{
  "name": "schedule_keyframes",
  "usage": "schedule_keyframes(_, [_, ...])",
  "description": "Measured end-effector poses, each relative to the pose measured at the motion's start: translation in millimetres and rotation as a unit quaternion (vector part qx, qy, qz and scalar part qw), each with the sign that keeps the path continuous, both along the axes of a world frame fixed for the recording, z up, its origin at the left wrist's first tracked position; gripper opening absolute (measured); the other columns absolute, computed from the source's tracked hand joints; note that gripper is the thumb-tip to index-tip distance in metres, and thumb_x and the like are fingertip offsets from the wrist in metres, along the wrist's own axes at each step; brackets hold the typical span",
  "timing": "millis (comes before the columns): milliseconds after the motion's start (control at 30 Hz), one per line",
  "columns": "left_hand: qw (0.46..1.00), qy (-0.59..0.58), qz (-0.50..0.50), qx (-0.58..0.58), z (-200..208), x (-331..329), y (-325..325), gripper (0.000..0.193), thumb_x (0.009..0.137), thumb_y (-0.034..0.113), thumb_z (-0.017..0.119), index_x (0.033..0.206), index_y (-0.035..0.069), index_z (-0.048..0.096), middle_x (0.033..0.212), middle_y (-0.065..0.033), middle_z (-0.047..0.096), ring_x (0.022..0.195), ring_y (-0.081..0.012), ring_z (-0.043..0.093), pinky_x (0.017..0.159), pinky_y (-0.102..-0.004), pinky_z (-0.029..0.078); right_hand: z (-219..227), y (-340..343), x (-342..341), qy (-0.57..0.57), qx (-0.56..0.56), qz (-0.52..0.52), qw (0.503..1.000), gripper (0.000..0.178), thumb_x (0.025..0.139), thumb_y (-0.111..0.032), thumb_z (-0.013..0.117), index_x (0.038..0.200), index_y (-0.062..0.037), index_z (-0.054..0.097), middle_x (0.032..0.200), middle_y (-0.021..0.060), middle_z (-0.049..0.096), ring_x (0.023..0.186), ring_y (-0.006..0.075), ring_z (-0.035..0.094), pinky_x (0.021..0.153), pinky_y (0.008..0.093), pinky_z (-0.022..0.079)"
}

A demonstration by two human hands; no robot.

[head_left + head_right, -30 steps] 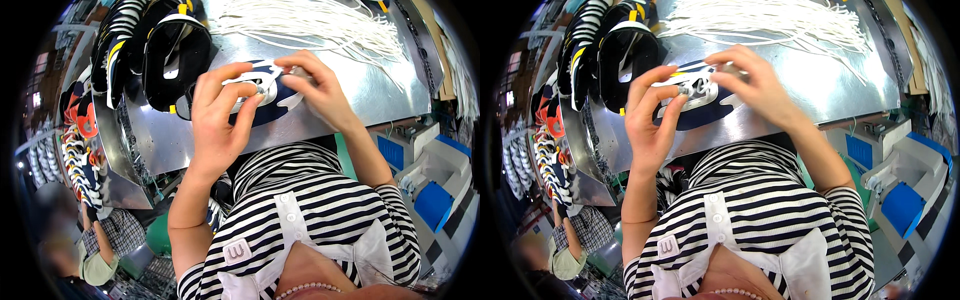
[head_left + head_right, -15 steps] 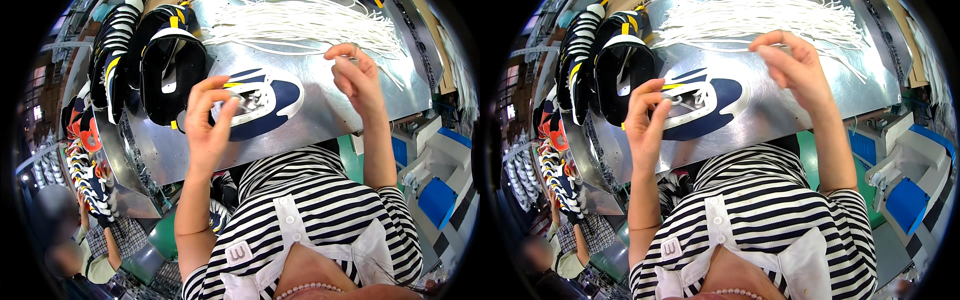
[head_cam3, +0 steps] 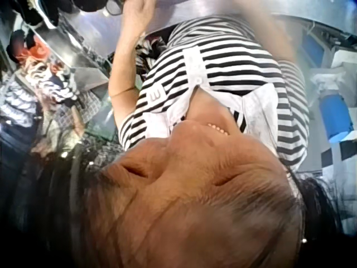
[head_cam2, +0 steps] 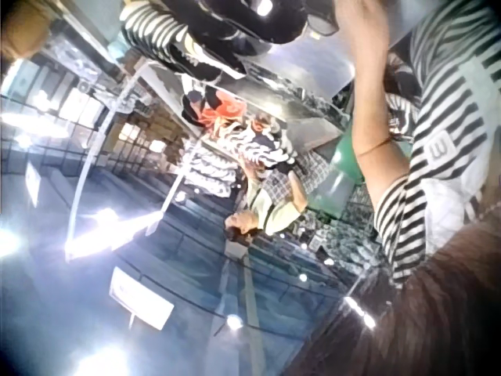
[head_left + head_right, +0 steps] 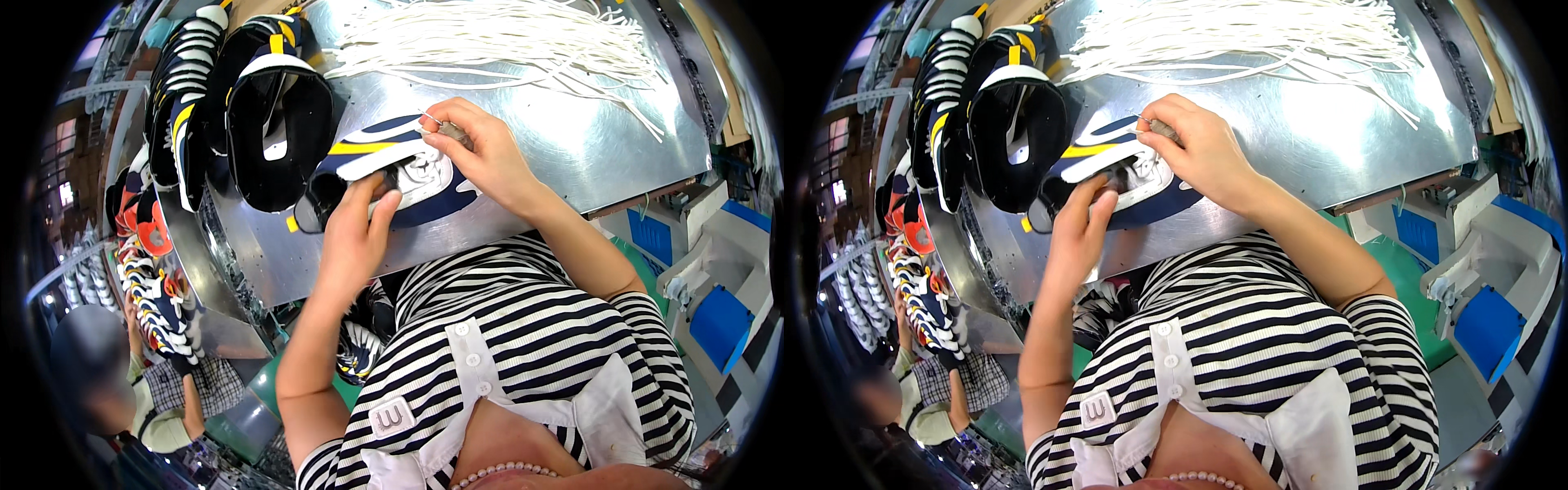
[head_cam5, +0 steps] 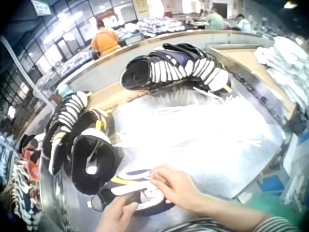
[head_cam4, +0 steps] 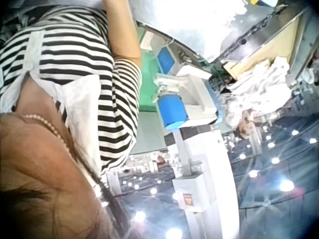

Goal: The person laces a shoe by threading white laces through the eyelets by hand, then applies a small piece of white tape to the lace end using a pair of small scissors.

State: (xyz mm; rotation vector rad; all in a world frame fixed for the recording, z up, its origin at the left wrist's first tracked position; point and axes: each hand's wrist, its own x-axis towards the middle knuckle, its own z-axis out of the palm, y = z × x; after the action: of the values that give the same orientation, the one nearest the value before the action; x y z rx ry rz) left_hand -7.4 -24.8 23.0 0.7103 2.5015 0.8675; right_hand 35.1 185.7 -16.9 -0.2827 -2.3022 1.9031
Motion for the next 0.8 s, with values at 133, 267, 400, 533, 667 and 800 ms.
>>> schedule_keyframes(133, [0.858,-0.465,0.202,0.087,3,-36,25,0.048,0.095,0.046,0.06,0.105,-0.001,0.061,0.097,-0.0098,0.066,0.089,-0.0146,0.062,0.083,-0.0277,0.047,1,-7,0,-0.006,0.004,-0.01,1.0,0.015,0.092,-0.015,0.065,0.097,-0.0008,0.064,0.069,-0.0037,0.057,0.059,0.0038,0.045,0.054,0.0207,0.037])
schedule_keyframes(267, [0.889,-0.402,0.194,0.101,-12,-33,29,0.046,0.087,0.045,0.071,0.104,0.003,0.065,0.095,-0.0029,0.065,0.08,-0.0104,0.058,0.074,-0.0251,0.047,6,2,9,-0.042,-0.083,0.032,0.995,0.019,0.091,-0.013,0.066,0.106,-0.0022,0.06,0.07,0.0001,0.06,0.061,0.0048,0.051,0.054,0.0213,0.039])
schedule_keyframes(400, [0.899,-0.285,0.18,0.278,-6,-3,39,0.032,0.091,0.021,0.069,0.113,-0.001,0.062,0.104,-0.0054,0.066,0.093,-0.0098,0.062,0.081,-0.0262,0.049,19,8,19,-0.105,-0.119,0.085,0.984,0.037,0.088,-0.009,0.068,0.119,-0.0014,0.049,0.072,0.0035,0.064,0.065,0.0083,0.058,0.058,0.0235,0.045])
schedule_keyframes(533, [0.925,-0.202,0.185,0.261,-9,7,44,0.024,0.087,0.009,0.072,0.106,-0.003,0.065,0.098,-0.0054,0.069,0.084,-0.0095,0.064,0.074,-0.0236,0.05,14,7,18,-0.069,-0.036,0.091,0.993,0.037,0.088,-0.009,0.067,0.117,0.0009,0.046,0.073,0.0095,0.067,0.064,0.0133,0.061,0.059,0.027,0.047])
schedule_keyframes(667, [0.925,-0.154,0.186,0.292,-10,13,51,0.022,0.085,0.005,0.073,0.103,-0.005,0.067,0.096,-0.0065,0.071,0.082,-0.0096,0.066,0.072,-0.0231,0.051,19,4,21,-0.067,0.025,0.086,0.994,0.036,0.088,-0.013,0.067,0.113,0.0019,0.045,0.073,0.0134,0.066,0.065,0.0211,0.062,0.06,0.0326,0.046])
schedule_keyframes(800, [0.931,-0.124,0.188,0.286,-15,15,48,0.023,0.084,0.005,0.074,0.103,-0.005,0.067,0.097,-0.0072,0.071,0.083,-0.0108,0.066,0.074,-0.0241,0.052,32,13,35,-0.044,0.044,0.079,0.995,0.027,0.09,-0.015,0.062,0.106,0.0012,0.049,0.074,0.018,0.064,0.069,0.0332,0.064,0.062,0.0396,0.047])
